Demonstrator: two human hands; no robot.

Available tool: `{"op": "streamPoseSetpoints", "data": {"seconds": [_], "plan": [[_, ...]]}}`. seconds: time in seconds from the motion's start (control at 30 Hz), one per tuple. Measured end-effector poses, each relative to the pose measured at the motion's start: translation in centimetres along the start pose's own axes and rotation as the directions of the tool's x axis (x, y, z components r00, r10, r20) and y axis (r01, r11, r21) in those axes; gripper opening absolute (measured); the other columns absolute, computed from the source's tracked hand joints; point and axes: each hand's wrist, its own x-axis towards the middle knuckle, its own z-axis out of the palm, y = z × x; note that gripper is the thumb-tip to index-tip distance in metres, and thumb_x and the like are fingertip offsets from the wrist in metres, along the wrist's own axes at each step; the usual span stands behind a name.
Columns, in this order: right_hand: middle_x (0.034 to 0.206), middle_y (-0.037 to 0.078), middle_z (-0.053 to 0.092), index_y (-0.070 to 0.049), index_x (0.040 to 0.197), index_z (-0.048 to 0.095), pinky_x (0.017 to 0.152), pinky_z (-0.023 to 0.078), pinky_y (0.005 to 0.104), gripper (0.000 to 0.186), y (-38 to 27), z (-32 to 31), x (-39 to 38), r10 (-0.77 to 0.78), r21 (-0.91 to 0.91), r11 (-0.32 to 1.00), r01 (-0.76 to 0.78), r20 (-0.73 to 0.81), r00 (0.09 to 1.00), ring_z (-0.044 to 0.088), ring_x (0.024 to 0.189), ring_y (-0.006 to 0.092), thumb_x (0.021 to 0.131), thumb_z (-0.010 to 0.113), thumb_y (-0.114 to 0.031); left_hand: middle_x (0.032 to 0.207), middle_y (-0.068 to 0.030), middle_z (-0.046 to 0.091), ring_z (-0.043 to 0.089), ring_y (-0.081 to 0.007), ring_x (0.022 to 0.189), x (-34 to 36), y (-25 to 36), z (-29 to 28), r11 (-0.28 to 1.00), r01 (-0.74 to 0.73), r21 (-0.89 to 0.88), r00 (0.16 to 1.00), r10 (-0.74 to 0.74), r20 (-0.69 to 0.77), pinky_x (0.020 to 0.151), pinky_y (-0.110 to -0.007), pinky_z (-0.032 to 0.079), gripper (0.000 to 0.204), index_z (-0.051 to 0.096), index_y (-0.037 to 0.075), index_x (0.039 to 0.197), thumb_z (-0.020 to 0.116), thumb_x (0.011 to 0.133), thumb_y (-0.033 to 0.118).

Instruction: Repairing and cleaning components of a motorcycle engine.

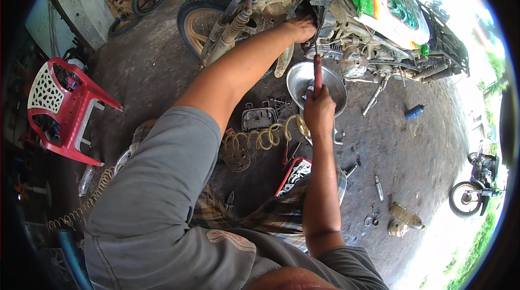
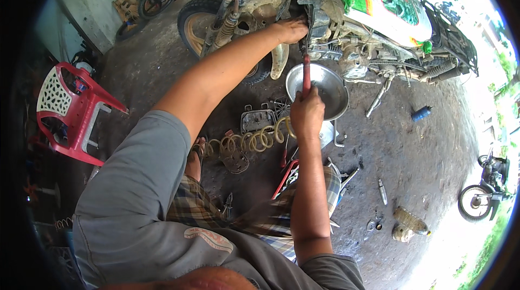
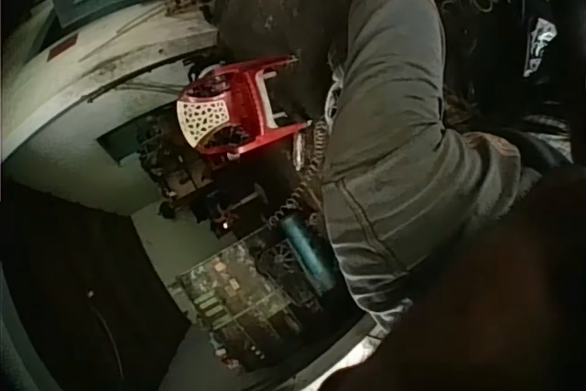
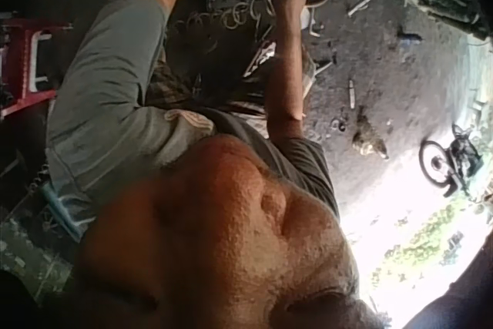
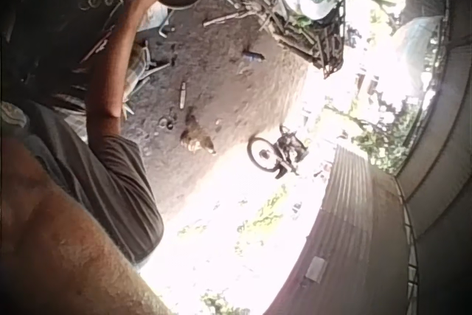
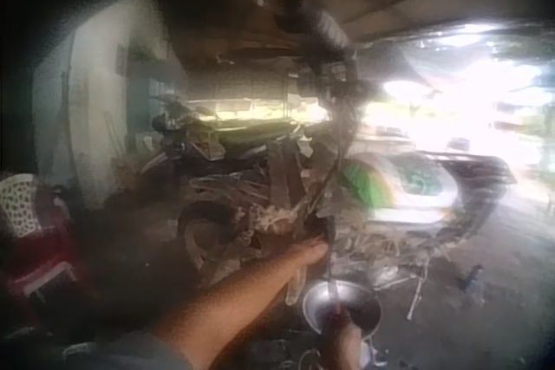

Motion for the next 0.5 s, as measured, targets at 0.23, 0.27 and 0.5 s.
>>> {"op": "streamPoseSetpoints", "data": {"seconds": [0.23, 0.27, 0.5], "plan": [[0.097, 0.029, 0.067, 0.003, 0.107, 0.053, 0.081, 0.051, 0.055, 0.025, -2.0, 1.0, -0.3, -0.008, 0.022, 1.0, 0.01, -0.11, 0.994, 0.065, 0.092, 0.0487, 0.092, 0.062, -0.015, 0.148, -0.024, 0.046, 0.041, -0.0361, 0.141, 0.1, -0.2, 2.2, 0.997, -0.044, -0.07, 0.999, 0.042, -0.019, 0.119, -0.042, 0.031, 0.045, 0.059, -0.004, 0.126, 0.052, 0.088, 0.02], [0.097, 0.03, 0.067, 0.003, 0.106, 0.053, 0.081, 0.051, 0.0547, 0.024, -2.2, 0.9, -0.1, -0.017, 0.016, 1.0, 0.019, -0.1, 0.995, 0.065, 0.092, 0.0488, 0.092, 0.061, -0.014, 0.149, -0.0238, 0.045, 0.04, -0.0361, 0.142, -0.2, -0.1, 2.3, 0.995, -0.031, -0.09, 0.998, 0.026, -0.051, 0.12, -0.043, 0.029, 0.048, 0.058, -0.004, 0.127, 0.053, 0.088, 0.023], [0.093, 0.031, 0.068, 0.004, 0.102, 0.053, 0.08, 0.051, 0.056, 0.019, -3.3, -1.0, 1.2, -0.102, -0.061, 0.993, 0.104, 0.032, 0.994, 0.066, 0.09, 0.0489, 0.093, 0.057, -0.012, 0.156, -0.0238, 0.038, 0.028, -0.0401, 0.149, -0.9, 2.1, 0.8, 0.975, -0.004, 0.221, 0.99, -0.027, 0.14, 0.124, -0.051, 0.018, 0.058, 0.053, -0.005, 0.137, 0.05, 0.089, 0.029]]}}
